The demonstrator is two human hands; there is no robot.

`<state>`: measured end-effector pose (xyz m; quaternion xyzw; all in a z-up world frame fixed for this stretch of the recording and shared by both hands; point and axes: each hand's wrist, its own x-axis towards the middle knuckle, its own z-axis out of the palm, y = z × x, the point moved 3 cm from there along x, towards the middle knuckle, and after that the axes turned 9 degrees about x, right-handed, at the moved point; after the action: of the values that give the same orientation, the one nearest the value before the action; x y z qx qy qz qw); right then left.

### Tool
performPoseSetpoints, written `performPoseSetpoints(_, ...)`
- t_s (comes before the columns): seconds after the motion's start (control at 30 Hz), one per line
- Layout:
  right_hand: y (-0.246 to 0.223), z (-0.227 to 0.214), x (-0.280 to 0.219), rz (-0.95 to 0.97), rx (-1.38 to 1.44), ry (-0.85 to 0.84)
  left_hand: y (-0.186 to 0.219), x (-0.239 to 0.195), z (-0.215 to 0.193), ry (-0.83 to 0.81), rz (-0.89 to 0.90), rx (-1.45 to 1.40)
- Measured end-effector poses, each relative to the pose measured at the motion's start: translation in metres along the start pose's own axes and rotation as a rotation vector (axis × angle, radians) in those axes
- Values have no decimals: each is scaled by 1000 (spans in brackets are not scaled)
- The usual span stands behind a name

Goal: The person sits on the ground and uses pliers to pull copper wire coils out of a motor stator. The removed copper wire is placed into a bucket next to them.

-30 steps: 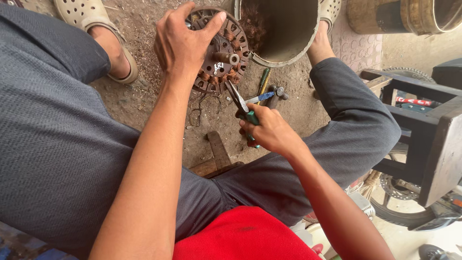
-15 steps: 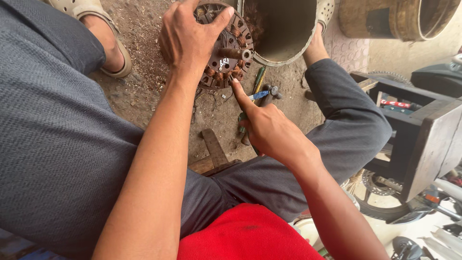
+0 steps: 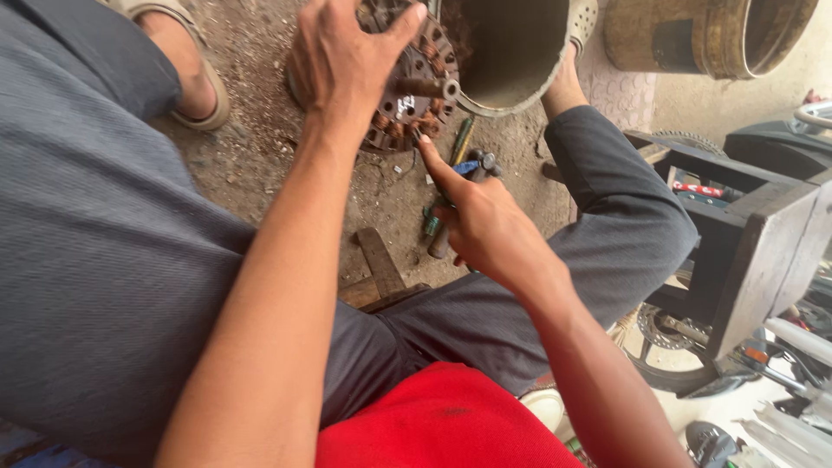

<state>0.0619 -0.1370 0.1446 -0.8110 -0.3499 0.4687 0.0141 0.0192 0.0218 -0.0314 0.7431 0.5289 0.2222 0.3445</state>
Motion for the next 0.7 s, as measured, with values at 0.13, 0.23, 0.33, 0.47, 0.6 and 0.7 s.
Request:
performPoseSetpoints(0.13,17,11,5,-279,-135,150,0,-2,-3,17,86,-41)
performPoseSetpoints(0.23,40,23,14,-313,-1,159,0,0,-7,-39,84,-56)
performPoseSetpoints(0.33,61,47,20,-415,67,278,4,-4,-13,69,189,-37)
performPoseSetpoints(0.47,74,72,27,-462,115,404,3,-4,-17,68,185,-5)
performPoseSetpoints(0.6,72,79,26,-433,138,458,1,-2,-11,-17,118,27)
performPoseSetpoints(0.7,72,73,21,-357,342,346,-3,-5,-7,17,120,33)
